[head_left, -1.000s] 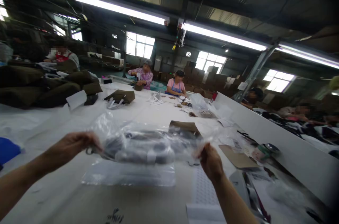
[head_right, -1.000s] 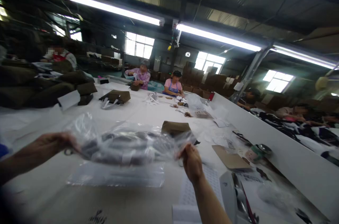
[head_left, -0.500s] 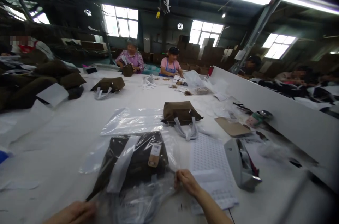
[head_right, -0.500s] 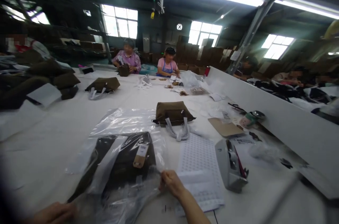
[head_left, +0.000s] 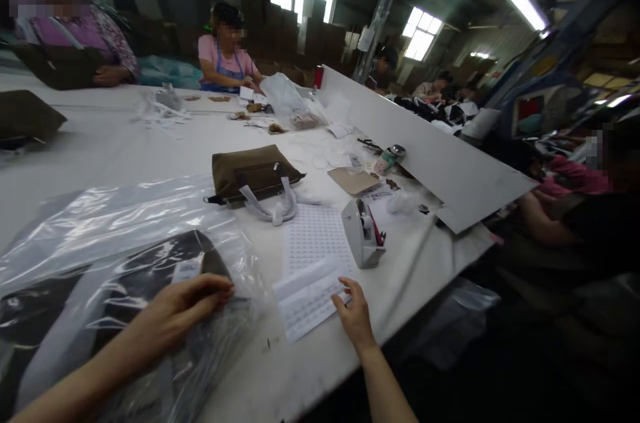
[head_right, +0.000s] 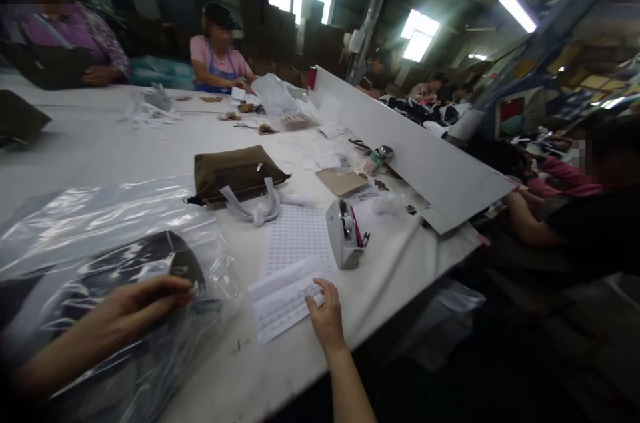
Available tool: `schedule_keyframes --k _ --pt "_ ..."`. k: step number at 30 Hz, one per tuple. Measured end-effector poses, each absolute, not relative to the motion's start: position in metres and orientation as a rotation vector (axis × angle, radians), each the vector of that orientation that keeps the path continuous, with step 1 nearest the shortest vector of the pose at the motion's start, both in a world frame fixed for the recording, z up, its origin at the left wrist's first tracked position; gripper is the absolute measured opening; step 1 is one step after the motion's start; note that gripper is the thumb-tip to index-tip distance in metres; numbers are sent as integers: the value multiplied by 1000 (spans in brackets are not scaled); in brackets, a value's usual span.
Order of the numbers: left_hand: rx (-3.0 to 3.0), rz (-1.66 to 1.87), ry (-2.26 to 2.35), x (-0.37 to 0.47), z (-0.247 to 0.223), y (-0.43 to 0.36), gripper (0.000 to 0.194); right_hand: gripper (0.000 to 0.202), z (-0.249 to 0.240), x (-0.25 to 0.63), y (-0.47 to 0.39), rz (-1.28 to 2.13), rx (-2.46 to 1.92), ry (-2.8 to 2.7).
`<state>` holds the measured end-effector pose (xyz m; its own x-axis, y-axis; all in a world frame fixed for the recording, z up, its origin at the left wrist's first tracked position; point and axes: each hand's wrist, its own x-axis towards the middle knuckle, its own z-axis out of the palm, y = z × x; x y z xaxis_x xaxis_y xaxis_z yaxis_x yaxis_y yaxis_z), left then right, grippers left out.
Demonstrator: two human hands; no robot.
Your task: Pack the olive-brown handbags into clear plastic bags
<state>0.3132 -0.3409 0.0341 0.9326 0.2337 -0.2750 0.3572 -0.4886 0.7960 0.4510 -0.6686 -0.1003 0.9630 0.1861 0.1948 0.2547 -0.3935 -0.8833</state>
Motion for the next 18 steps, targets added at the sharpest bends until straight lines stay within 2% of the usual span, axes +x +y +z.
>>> schedule_keyframes --k 2,5,8,11,16,18 --pt "2134 -262 269 361 21 -369 46 37 -107 447 -673 -141 -2038 -321" --pt "2320 -354 296 417 -17 -402 55 41 -114 448 -681 -181 -2075 -172" --pt "2415 -443 317 445 -53 -422 67 44 -115 456 -686 -148 -2132 -86" --pt "2492 -515 274 452 -74 -433 67 49 -111 466 -685 -118 -2234 -78" --pt "2530 -550 159 451 -78 -440 22 68 -102 484 -681 -42 -2363 -156" --pt "2518 -537 116 451 -72 -437 12 73 -101 491 -684 -9 -2342 -190"
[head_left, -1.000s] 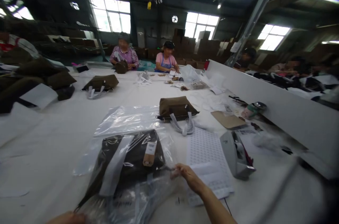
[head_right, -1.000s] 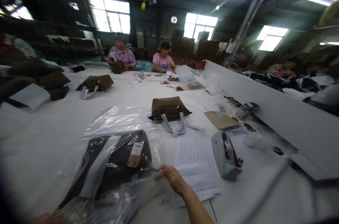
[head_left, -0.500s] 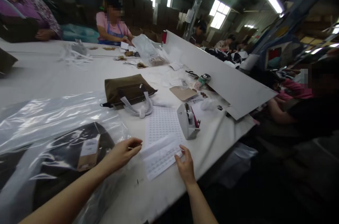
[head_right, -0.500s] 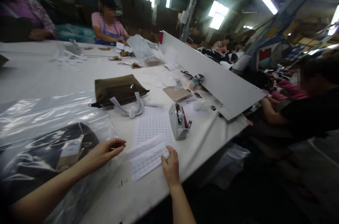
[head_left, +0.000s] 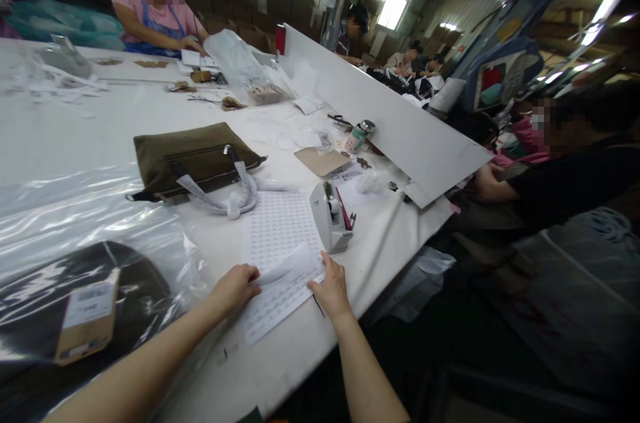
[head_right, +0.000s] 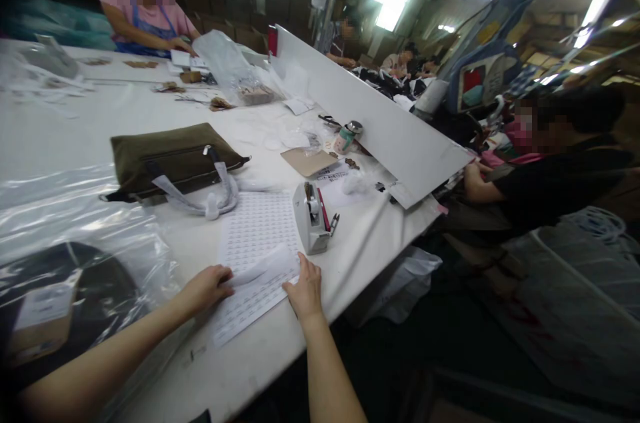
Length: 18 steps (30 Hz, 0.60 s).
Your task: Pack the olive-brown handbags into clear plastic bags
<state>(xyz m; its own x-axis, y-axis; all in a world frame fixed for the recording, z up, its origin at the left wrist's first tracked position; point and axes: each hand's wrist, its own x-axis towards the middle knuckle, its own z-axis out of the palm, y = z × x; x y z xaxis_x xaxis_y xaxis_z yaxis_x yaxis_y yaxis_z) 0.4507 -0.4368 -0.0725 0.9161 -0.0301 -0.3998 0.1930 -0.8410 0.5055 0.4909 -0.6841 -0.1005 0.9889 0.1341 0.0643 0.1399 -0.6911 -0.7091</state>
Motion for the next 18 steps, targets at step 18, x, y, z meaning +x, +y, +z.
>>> schedule_keyframes --k 18 --pt "2734 273 -116 480 -18 -447 26 53 -73 529 -691 506 -1486 142"
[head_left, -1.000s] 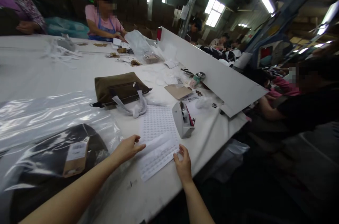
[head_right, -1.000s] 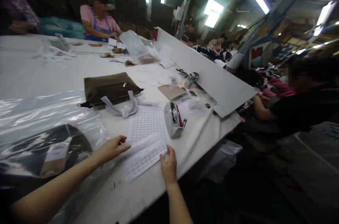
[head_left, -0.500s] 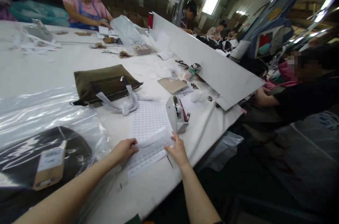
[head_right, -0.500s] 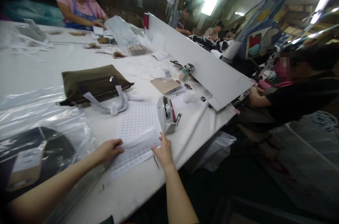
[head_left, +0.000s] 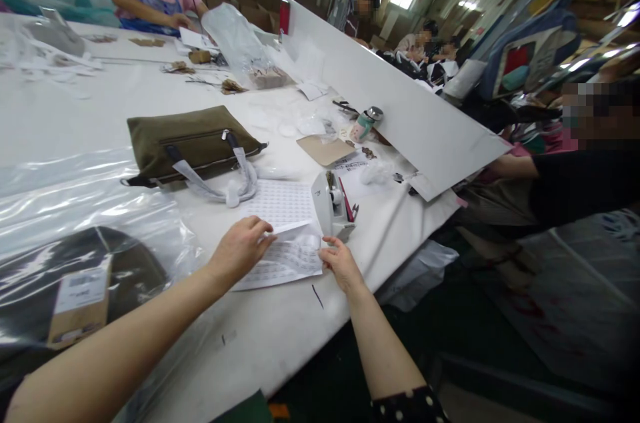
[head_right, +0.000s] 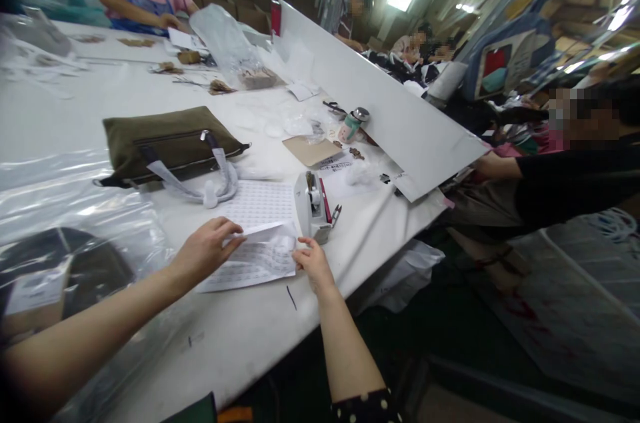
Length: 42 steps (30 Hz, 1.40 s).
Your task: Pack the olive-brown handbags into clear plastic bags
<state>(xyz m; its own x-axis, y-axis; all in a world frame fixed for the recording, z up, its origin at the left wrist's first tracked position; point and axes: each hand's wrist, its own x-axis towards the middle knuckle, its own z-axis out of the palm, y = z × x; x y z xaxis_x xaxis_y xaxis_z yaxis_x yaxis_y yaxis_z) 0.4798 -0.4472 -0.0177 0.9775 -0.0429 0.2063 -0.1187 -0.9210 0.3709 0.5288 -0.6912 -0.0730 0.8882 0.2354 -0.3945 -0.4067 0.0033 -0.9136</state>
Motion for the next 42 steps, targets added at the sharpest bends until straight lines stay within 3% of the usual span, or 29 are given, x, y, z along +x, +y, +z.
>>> schedule_keyframes --k 5,7,10,13,21,42 --pt "2822 900 -308 465 6 -483 15 53 -61 523 -690 460 -1420 168" --pt "2847 703 -330 460 11 -489 20 52 -57 521 -688 464 -1388 169" --pt "2732 52 -309 455 7 -500 34 50 -55 518 -684 484 -1399 143" --pt "2500 -285 -106 456 -7 -512 31 48 -53 514 -680 490 -1448 92" --pt "2393 -232 6 459 -28 -519 39 46 -45 505 -680 618 -1490 -48" --pt "2290 -319 18 458 -27 -515 25 47 -54 505 -672 594 -1556 -24"
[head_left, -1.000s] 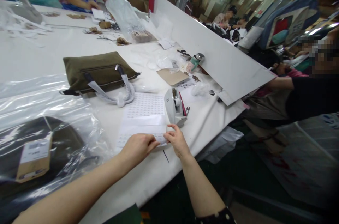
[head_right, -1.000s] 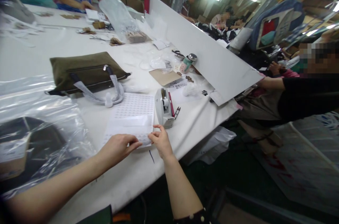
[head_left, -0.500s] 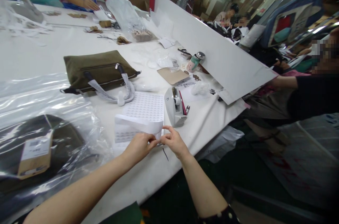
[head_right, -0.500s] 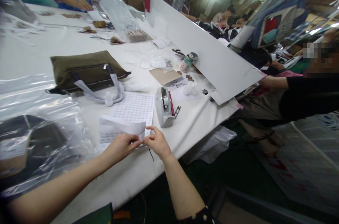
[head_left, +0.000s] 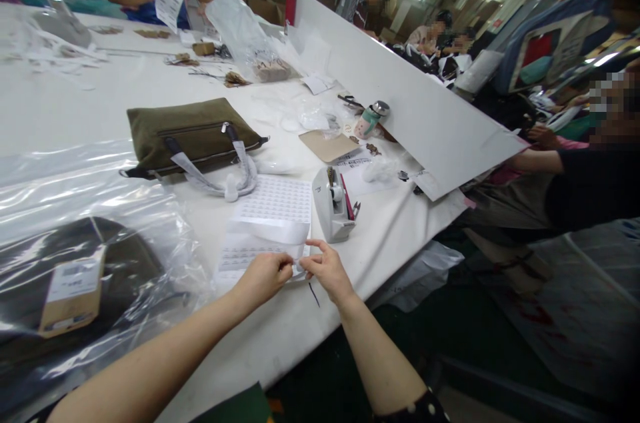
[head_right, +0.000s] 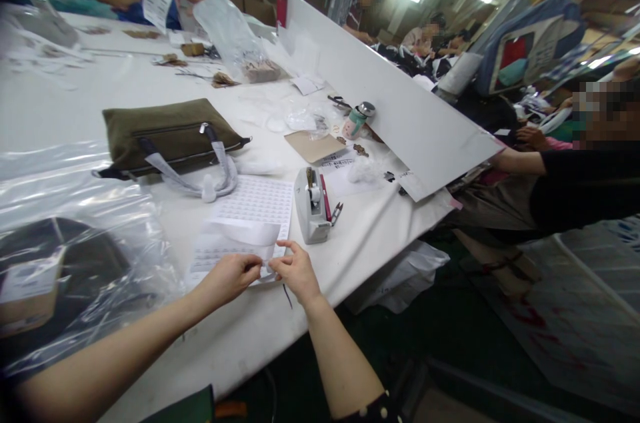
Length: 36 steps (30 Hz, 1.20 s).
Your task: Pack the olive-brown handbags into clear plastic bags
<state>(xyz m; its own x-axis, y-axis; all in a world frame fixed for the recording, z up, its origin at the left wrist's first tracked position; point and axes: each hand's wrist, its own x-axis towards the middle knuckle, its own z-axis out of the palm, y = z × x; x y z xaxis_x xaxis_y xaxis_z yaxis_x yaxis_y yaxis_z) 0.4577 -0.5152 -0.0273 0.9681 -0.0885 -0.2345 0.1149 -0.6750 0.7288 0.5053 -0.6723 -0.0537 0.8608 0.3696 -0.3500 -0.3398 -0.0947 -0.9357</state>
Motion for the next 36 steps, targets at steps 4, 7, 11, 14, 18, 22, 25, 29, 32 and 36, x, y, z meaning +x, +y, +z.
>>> schedule_keyframes --k 4,7,11,14,18,22,25,29,32,36 --pt "2230 -366 29 459 -28 -513 34 46 -55 503 -670 596 -1532 -23" --pt "2197 -382 49 460 -28 -510 39 46 -59 506 -670 583 -1537 -30" --pt "2188 -374 115 457 -23 -498 38 38 -58 515 -673 430 -1772 -66" --pt "2155 -331 236 446 -12 -479 42 31 -40 509 -667 -56 -2125 -236" --pt "1938 -146 418 420 8 -452 42 13 -2 470 -633 -330 -2160 -657" --pt "1889 49 439 384 27 -432 38 19 21 429 -584 -195 -2107 -896" --pt "1942 140 413 353 39 -419 37 23 30 409 -556 -159 -2098 -977" --pt "1968 172 364 313 51 -399 35 24 41 386 -531 -183 -2061 -1147" --pt "1897 122 257 283 55 -381 29 26 51 368 -515 -214 -2053 -1275" --pt "1951 164 213 241 60 -360 47 19 63 344 -490 -208 -2031 -1380"
